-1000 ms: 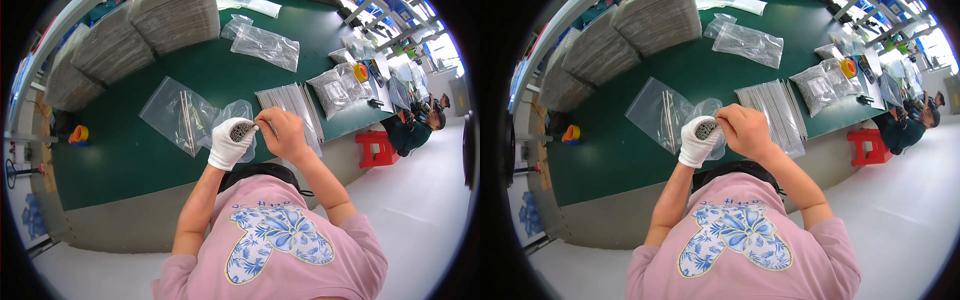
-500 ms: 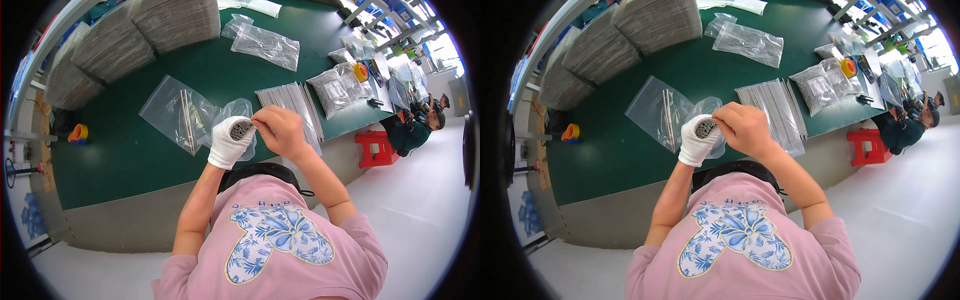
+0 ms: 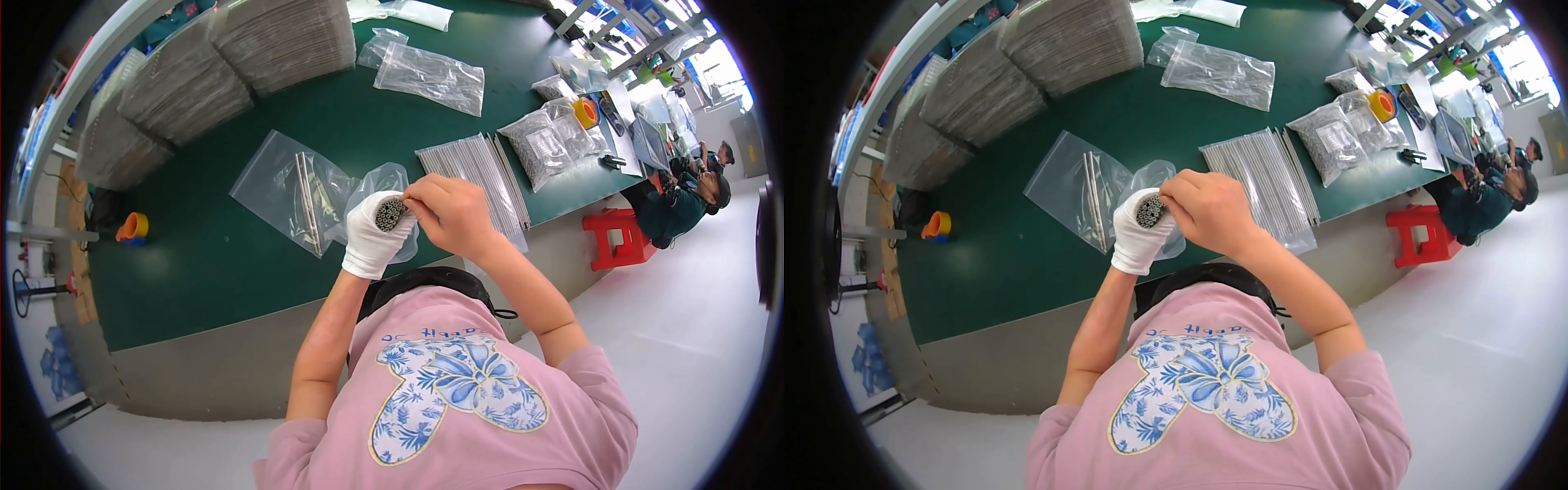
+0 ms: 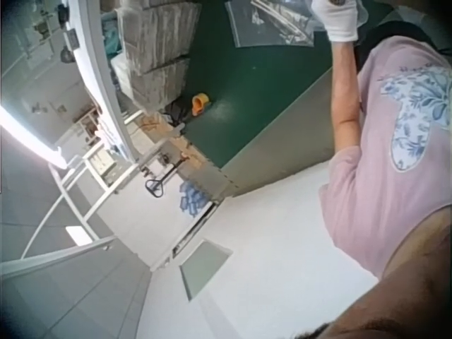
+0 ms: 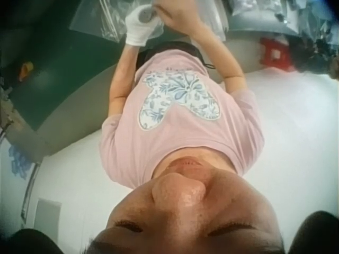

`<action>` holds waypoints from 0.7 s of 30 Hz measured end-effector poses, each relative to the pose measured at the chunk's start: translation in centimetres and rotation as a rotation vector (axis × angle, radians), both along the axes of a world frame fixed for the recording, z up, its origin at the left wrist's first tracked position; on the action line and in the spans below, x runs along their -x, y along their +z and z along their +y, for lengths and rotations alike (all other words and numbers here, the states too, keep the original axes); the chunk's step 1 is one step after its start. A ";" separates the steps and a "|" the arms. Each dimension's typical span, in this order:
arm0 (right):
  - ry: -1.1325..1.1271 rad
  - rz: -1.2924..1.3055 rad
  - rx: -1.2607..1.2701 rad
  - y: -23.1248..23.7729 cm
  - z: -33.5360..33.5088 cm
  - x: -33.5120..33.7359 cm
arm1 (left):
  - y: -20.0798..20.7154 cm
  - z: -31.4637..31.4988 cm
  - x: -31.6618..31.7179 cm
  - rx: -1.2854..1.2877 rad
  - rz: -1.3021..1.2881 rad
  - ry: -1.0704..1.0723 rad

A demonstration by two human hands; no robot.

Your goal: Bundling thin metal rods into a circular holder at a factory workbench.

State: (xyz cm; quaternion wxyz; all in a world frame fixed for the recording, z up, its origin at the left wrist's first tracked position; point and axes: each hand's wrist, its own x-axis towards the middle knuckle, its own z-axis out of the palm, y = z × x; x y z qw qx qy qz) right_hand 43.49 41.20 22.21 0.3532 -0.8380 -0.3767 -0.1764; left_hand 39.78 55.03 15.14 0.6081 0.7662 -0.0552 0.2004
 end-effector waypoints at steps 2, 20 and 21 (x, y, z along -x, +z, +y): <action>0.014 -0.008 -0.018 0.3 -0.1 -0.1 | 0.0 -0.1 0.0 -0.005 0.000 0.010; 0.026 0.070 -0.058 0.4 -0.5 -0.1 | 0.6 -0.3 0.2 0.001 0.026 0.013; 0.032 0.041 -0.034 0.5 -0.5 0.0 | 0.5 -0.3 0.3 0.001 0.024 0.015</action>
